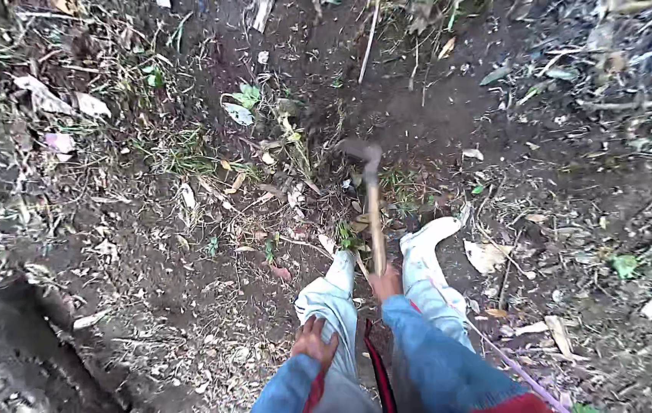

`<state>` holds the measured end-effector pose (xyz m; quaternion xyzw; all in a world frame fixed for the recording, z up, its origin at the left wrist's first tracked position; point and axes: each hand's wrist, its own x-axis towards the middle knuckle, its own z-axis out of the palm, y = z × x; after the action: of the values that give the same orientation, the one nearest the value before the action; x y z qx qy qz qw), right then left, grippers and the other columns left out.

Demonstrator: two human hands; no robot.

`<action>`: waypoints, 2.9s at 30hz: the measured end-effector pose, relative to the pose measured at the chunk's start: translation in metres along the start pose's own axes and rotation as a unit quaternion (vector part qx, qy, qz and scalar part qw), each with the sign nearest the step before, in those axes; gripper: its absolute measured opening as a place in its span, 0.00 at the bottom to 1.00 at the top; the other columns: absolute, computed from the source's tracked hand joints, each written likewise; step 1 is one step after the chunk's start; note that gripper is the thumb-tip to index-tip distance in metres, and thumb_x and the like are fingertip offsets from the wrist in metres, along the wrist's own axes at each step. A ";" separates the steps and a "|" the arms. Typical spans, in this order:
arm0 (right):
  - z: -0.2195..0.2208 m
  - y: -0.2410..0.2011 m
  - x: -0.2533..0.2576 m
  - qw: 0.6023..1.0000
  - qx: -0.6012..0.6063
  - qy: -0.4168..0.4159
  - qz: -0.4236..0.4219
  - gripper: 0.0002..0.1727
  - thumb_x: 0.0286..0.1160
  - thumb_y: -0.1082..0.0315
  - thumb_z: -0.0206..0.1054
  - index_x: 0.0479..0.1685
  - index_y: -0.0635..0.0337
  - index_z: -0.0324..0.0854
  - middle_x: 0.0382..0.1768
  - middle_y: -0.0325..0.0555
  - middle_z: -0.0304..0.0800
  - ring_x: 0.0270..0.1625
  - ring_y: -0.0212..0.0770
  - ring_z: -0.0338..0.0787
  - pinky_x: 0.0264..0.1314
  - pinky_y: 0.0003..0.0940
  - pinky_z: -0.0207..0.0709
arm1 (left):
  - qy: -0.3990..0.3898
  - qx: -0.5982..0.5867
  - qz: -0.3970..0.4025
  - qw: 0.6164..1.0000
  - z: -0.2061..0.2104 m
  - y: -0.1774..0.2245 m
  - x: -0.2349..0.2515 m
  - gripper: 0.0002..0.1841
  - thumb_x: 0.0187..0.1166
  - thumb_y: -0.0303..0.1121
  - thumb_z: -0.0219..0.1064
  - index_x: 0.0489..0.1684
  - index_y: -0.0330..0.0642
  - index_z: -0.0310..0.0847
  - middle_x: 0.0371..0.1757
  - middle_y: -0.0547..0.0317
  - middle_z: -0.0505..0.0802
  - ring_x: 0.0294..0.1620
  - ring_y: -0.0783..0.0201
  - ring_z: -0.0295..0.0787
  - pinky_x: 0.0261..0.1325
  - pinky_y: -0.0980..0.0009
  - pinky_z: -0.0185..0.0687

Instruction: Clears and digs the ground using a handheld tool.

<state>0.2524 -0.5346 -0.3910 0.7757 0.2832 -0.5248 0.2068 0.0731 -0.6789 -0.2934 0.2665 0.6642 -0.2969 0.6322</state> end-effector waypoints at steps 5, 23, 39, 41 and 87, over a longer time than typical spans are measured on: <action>-0.010 -0.142 0.039 0.909 0.412 0.063 0.025 0.36 0.84 0.67 0.60 0.89 0.55 0.46 0.37 0.53 0.77 0.23 0.43 0.81 0.27 0.43 0.82 | 0.002 0.017 0.011 1.000 0.007 -0.010 0.002 0.39 0.75 0.70 0.55 0.85 0.63 0.72 0.91 0.61 0.70 0.88 0.48 0.69 0.79 0.43 0.74; -0.016 0.030 0.006 0.994 0.081 -0.062 -0.044 0.44 0.72 0.65 0.74 0.90 0.57 0.56 0.65 0.69 0.84 0.58 0.64 0.91 0.59 0.64 0.86 | 0.095 0.120 -0.002 0.988 0.029 -0.019 -0.056 0.38 0.74 0.72 0.56 0.81 0.62 0.77 0.91 0.58 0.71 0.89 0.44 0.65 0.81 0.40 0.70; 0.070 -0.117 0.167 0.901 0.412 0.025 -0.135 0.49 0.73 0.63 0.70 0.93 0.58 0.44 0.53 0.66 0.86 0.36 0.56 0.90 0.36 0.55 0.88 | 0.084 0.231 -0.058 0.968 0.002 -0.108 -0.006 0.36 0.71 0.72 0.59 0.78 0.69 0.80 0.89 0.67 0.74 0.86 0.52 0.72 0.76 0.45 0.77; 0.132 -0.050 0.167 0.970 0.206 -0.030 -0.124 0.49 0.65 0.61 0.78 0.90 0.55 0.57 0.58 0.73 0.87 0.53 0.70 0.92 0.52 0.73 0.84 | 0.082 0.234 -0.059 0.967 -0.007 -0.103 -0.005 0.36 0.71 0.72 0.60 0.77 0.69 0.81 0.88 0.67 0.74 0.85 0.52 0.73 0.75 0.44 0.77; 0.064 0.125 0.093 0.943 0.329 -0.023 0.032 0.42 0.75 0.63 0.71 0.89 0.63 0.57 0.60 0.68 0.87 0.57 0.61 0.91 0.62 0.60 0.84 | 0.040 0.341 -0.083 0.936 -0.007 -0.062 -0.002 0.40 0.73 0.73 0.57 0.83 0.64 0.75 0.91 0.64 0.71 0.88 0.50 0.69 0.79 0.42 0.73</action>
<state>0.3165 -0.6478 -0.4983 0.7969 0.0652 -0.5994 -0.0374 0.0230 -0.7158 -0.2879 0.4219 0.5673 -0.5460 0.4495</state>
